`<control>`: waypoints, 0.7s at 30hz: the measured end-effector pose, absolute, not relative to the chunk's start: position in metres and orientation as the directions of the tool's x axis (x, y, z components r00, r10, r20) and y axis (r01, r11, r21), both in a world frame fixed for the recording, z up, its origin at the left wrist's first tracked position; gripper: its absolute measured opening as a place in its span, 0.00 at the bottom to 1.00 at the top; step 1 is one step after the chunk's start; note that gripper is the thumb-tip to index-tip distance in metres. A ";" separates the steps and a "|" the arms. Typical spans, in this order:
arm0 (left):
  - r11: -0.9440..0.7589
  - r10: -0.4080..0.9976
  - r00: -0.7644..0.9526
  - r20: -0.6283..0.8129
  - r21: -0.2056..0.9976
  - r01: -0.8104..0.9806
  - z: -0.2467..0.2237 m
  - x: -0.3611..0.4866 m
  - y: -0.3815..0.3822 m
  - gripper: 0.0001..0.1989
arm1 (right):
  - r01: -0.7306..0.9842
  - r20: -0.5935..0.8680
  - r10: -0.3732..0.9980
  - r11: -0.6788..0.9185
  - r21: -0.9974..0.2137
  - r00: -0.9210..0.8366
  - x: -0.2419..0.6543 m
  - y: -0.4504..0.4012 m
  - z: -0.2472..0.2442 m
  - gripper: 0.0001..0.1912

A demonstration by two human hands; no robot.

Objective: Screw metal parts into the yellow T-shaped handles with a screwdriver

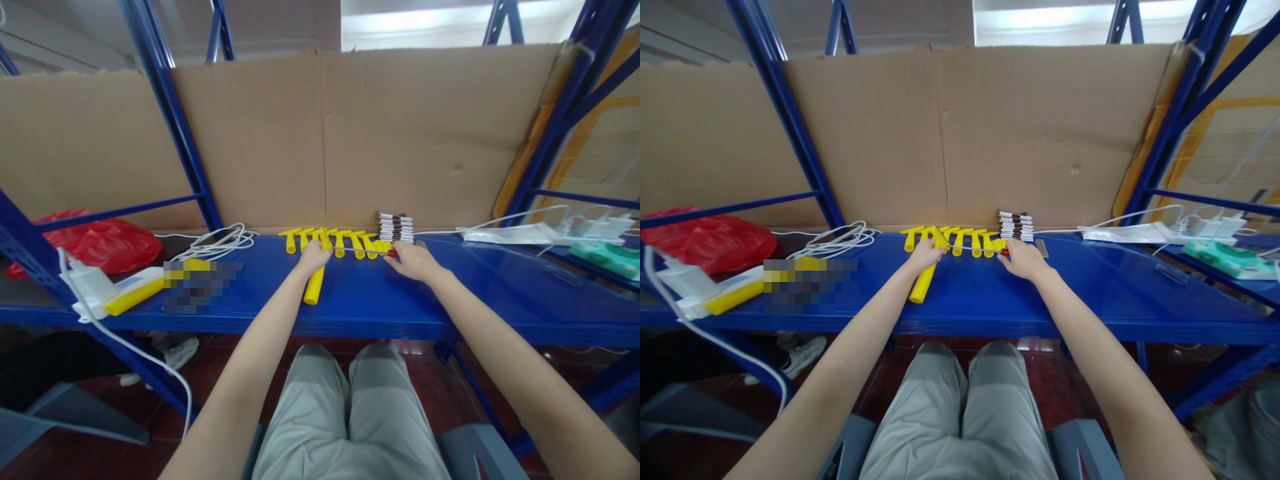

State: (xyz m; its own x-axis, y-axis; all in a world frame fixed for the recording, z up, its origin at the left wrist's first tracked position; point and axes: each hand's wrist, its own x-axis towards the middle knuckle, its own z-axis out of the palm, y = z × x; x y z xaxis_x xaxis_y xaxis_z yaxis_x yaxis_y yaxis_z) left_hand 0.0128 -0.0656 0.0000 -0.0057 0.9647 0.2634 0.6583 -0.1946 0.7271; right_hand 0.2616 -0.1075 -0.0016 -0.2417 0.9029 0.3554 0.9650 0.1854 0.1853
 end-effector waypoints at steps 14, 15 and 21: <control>-0.180 0.966 0.004 0.257 0.668 0.722 0.001 0.013 -0.064 0.09 | 0.977 0.328 0.931 0.103 0.185 -0.161 0.261 -0.107 -0.002 0.16; -0.181 0.966 0.005 0.258 0.664 0.725 0.001 0.013 -0.064 0.09 | 0.978 0.328 0.931 0.107 0.179 -0.162 0.260 -0.107 -0.003 0.17; -0.175 0.968 0.004 0.249 0.669 0.723 0.001 0.014 -0.065 0.08 | 0.974 0.318 0.924 0.175 0.141 -0.212 0.261 -0.106 -0.004 0.17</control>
State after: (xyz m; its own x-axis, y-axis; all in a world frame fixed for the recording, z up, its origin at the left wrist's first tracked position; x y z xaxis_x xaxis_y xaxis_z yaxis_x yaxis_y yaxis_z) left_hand 0.0137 -0.0647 0.0009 0.0038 0.9684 0.2494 0.7228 -0.1750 0.6685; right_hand 0.2611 -0.1058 -0.0040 -0.2124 0.9239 0.3183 0.9743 0.1752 0.1415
